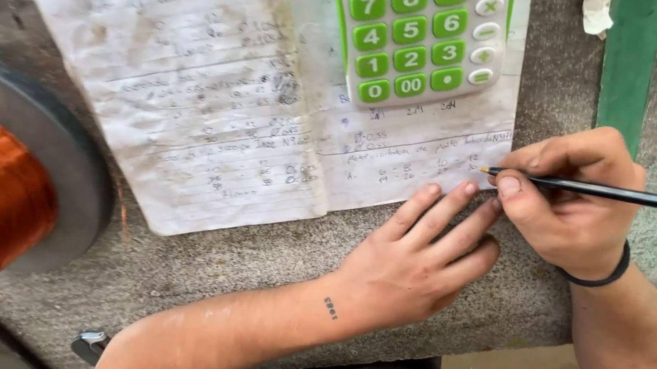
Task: Measuring wire diameter with a micrometer, calculating specifications, and preparing motor components for repair.
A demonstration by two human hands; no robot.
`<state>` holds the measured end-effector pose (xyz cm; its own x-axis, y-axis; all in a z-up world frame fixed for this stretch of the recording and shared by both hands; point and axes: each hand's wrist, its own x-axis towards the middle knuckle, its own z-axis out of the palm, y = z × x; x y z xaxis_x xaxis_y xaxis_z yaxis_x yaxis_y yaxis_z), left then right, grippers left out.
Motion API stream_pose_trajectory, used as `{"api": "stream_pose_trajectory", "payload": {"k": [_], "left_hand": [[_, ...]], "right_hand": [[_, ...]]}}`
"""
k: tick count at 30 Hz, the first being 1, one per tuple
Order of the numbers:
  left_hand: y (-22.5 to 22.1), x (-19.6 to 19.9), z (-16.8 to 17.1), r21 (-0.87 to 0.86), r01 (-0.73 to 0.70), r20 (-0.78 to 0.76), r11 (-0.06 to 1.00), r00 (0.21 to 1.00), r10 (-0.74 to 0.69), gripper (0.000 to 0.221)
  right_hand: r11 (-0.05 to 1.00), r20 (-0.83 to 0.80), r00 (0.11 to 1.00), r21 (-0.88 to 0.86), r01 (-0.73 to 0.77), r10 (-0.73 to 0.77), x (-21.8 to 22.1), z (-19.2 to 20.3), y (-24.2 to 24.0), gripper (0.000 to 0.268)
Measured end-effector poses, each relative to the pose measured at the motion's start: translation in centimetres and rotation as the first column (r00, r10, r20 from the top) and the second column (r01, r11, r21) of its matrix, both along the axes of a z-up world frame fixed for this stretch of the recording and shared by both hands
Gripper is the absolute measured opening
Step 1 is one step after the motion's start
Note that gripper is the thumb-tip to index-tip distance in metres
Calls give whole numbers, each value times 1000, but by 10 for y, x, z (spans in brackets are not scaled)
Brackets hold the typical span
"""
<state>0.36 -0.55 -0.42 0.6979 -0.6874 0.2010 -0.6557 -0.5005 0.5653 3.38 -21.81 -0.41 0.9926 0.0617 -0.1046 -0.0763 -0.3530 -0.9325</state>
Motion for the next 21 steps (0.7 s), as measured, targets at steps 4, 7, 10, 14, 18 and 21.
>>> {"api": "stream_pose_trajectory", "payload": {"k": [4, 7, 10, 14, 18, 21], "left_hand": [[-2, 0, -3, -13, -3, -7, 1000, 1000, 3, 23], [-2, -1, -2, 33, -5, 16, 999, 1000, 4, 35], [0, -1, -3, 45, 2, 42, 999, 999, -4, 29], [4, -3, -4, 104, 85, 9, 991, 996, -86, 56], [5, -5, -7, 115, 84, 10, 990, 996, -86, 54], [4, -9, -12, 87, 92, 7, 992, 996, -93, 44]], "right_hand": [[998, 39, 998, -51, -48, 50, -2, 0, 4, 25], [994, 24, 998, 90, -60, 58, -6, 0, 10, 20], [986, 116, 984, -111, -122, 135, 0, 0, 21, 21], [991, 120, 988, -104, -84, 96, 6, 7, 31, 22], [973, 253, 954, -203, -113, 163, 5, 7, 22, 22], [922, 104, 935, -232, -309, 339, 21, 30, 36, 26]]}}
